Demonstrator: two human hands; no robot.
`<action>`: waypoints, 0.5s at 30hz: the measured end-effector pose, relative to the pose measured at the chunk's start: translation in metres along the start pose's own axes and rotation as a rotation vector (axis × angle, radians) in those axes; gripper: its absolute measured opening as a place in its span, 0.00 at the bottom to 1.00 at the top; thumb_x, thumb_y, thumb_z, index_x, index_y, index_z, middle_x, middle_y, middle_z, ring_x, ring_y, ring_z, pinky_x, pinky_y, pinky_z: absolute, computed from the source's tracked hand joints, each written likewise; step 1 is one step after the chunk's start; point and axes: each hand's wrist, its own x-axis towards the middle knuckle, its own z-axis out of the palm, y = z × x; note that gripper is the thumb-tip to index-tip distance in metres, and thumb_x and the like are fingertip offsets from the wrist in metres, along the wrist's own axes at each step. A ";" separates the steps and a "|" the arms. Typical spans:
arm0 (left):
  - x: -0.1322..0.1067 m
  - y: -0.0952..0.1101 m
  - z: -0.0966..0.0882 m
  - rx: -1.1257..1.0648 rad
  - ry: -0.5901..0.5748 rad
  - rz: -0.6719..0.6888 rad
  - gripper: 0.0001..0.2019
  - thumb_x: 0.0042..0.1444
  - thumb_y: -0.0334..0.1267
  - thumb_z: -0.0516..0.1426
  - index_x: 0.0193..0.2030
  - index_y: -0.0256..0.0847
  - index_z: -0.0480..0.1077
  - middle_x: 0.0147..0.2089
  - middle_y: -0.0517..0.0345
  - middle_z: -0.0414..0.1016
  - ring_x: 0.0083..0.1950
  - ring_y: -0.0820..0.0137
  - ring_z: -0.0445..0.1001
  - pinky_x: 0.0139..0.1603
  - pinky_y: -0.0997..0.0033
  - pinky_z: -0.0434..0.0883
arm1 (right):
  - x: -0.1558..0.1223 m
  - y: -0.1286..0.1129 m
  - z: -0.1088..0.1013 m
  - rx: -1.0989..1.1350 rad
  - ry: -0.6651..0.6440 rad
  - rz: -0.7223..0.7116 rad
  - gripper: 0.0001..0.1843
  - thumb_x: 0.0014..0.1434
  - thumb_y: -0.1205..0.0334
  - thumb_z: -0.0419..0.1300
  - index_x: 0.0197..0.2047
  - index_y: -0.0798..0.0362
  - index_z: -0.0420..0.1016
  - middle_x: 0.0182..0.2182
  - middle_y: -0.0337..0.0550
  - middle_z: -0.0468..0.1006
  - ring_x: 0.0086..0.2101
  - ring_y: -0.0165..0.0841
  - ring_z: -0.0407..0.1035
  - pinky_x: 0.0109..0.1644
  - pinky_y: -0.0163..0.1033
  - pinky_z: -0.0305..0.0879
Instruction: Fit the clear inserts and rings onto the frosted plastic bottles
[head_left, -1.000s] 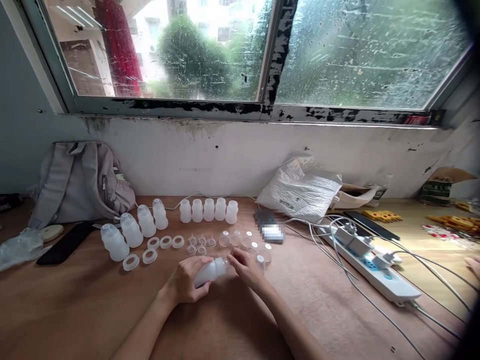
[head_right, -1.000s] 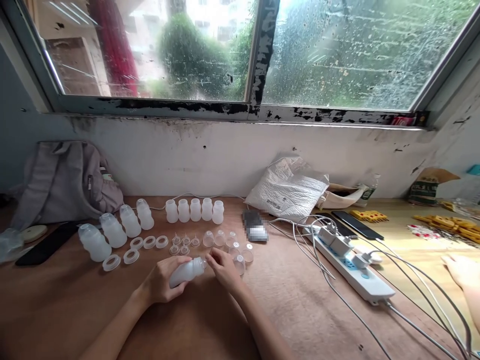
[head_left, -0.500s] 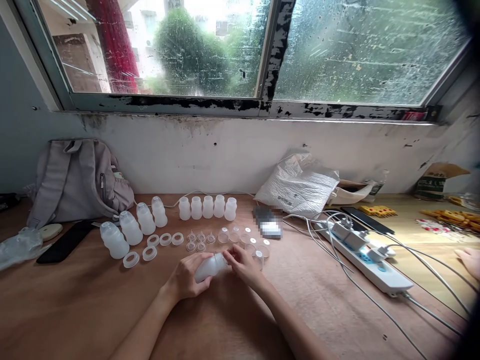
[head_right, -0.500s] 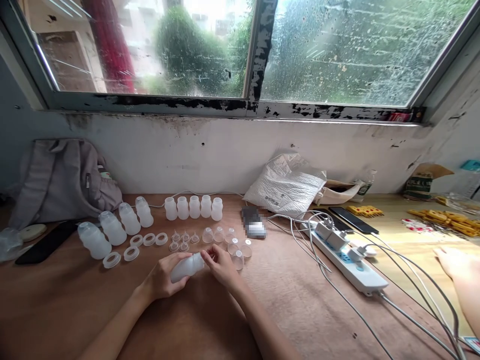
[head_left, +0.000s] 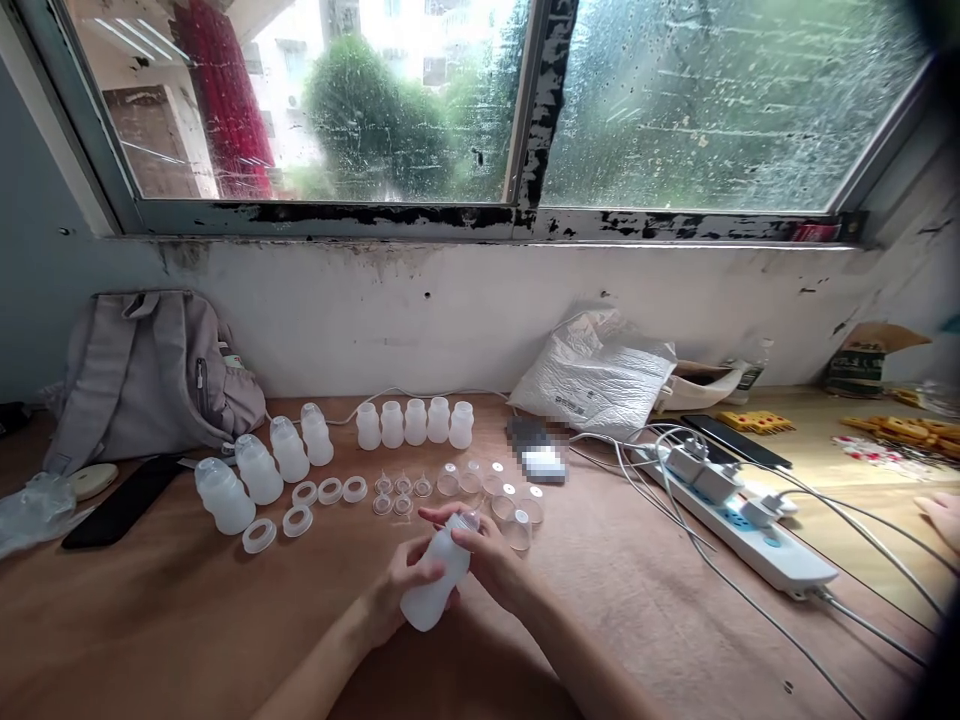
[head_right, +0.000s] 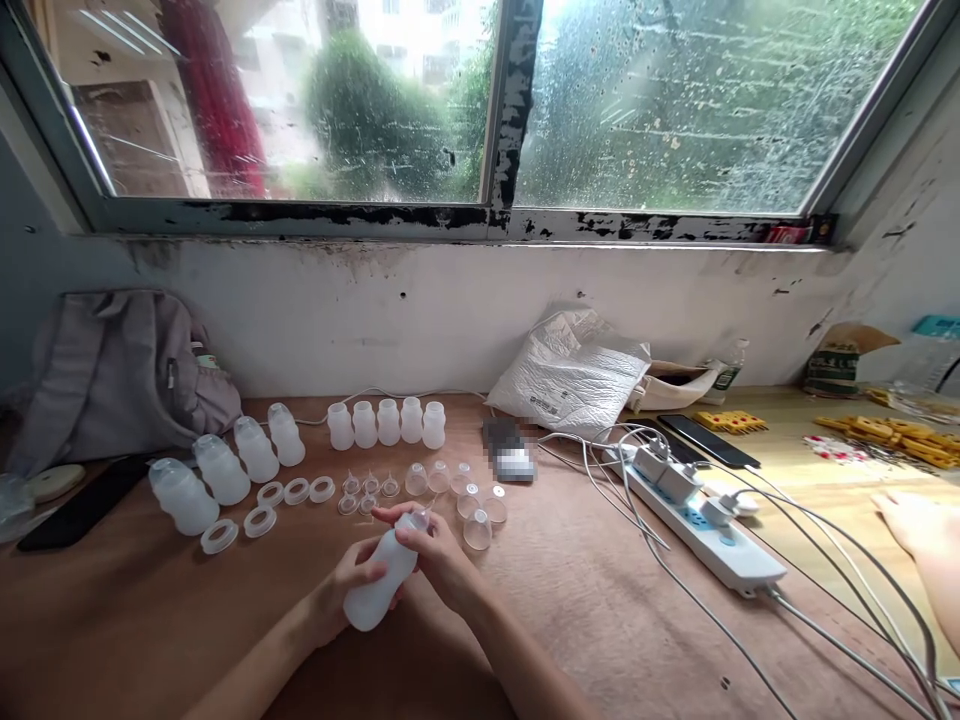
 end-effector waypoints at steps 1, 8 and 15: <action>0.001 0.000 0.002 0.129 0.073 0.064 0.23 0.43 0.46 0.58 0.45 0.36 0.66 0.39 0.50 0.70 0.34 0.67 0.69 0.33 0.71 0.65 | 0.002 0.001 0.001 -0.029 0.076 -0.031 0.15 0.46 0.53 0.61 0.35 0.52 0.70 0.42 0.48 0.73 0.36 0.37 0.69 0.32 0.36 0.64; -0.001 -0.003 0.005 0.002 0.098 -0.103 0.22 0.48 0.53 0.53 0.41 0.34 0.67 0.34 0.50 0.71 0.29 0.69 0.70 0.29 0.72 0.66 | 0.007 0.006 0.005 0.035 0.075 0.043 0.14 0.47 0.53 0.59 0.36 0.52 0.67 0.40 0.46 0.74 0.29 0.33 0.69 0.25 0.33 0.63; -0.003 0.001 0.009 0.255 0.112 0.009 0.16 0.48 0.45 0.55 0.37 0.34 0.67 0.31 0.54 0.70 0.29 0.70 0.69 0.29 0.73 0.65 | 0.005 0.003 0.003 0.004 0.017 0.038 0.10 0.48 0.57 0.58 0.31 0.53 0.63 0.38 0.44 0.74 0.31 0.33 0.69 0.27 0.33 0.64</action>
